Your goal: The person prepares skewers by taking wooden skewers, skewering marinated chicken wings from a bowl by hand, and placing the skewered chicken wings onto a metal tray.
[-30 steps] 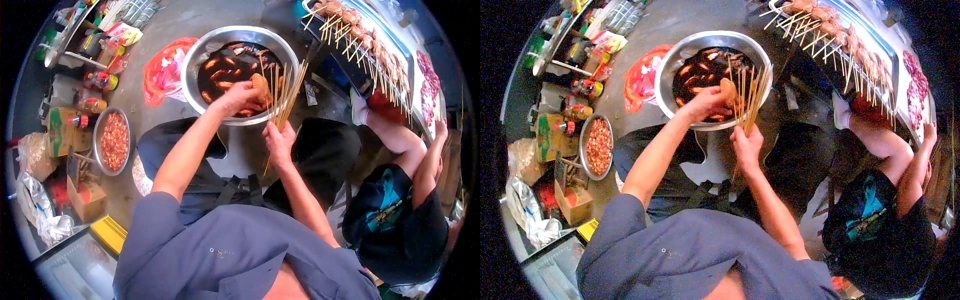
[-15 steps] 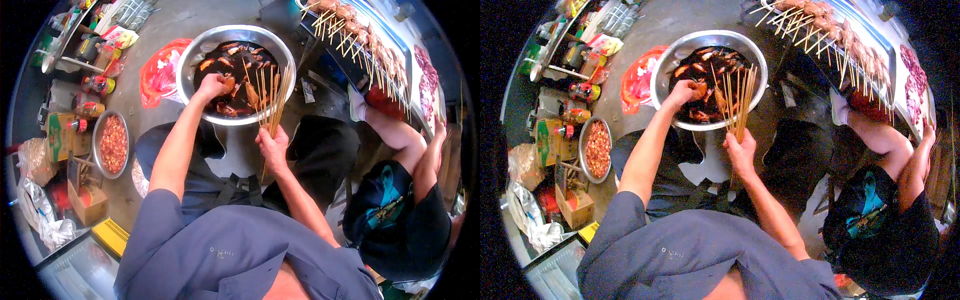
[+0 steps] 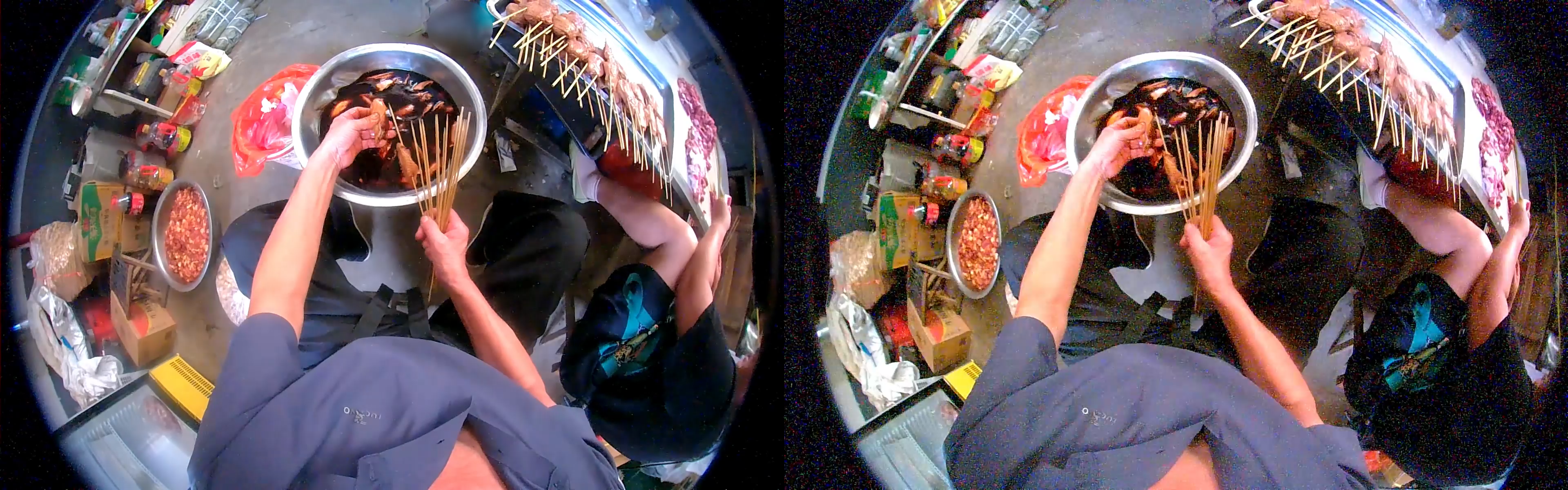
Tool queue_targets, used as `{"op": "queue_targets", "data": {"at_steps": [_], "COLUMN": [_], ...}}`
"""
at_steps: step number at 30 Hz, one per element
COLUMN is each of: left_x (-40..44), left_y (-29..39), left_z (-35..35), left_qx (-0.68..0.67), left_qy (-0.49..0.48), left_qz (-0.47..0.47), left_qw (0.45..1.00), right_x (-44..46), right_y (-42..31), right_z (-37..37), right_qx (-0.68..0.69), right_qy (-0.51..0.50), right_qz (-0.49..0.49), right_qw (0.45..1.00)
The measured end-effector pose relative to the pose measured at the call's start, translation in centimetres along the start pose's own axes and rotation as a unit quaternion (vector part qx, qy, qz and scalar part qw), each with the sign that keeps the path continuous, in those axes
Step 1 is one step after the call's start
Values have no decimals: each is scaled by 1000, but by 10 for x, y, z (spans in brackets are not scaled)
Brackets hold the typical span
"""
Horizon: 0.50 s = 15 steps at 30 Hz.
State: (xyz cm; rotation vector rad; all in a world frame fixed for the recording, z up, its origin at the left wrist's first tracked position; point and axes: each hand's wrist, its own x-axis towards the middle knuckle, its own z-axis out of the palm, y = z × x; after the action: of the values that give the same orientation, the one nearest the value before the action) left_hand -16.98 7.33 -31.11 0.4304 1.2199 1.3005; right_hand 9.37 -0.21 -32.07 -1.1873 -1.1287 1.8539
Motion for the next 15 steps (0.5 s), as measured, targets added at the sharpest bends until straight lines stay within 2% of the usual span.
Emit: {"op": "queue_targets", "data": {"at_steps": [3,5,9,13,15], "left_x": [2,7,13,14,15], "left_y": [-3,-6,-7,-3,-2], "left_z": [1,-1,-7,-9,-9], "left_qx": [-7,-99,-154,-177,-186], "left_qy": [23,4,0,-11,14], "left_qz": [9,32,27,37,54], "left_qw": [1000,995,988,984,981], "right_x": [0,-1,-2,-4,-3], "right_y": [4,3,1,-2,-2], "right_z": [1,2,3,2,1], "right_qx": [7,15,-6,-16,-20], "right_qy": [-18,-27,-31,-44,-45], "right_qz": [-1,1,19,26,32], "right_qw": [1000,1000,999,999,998]}}
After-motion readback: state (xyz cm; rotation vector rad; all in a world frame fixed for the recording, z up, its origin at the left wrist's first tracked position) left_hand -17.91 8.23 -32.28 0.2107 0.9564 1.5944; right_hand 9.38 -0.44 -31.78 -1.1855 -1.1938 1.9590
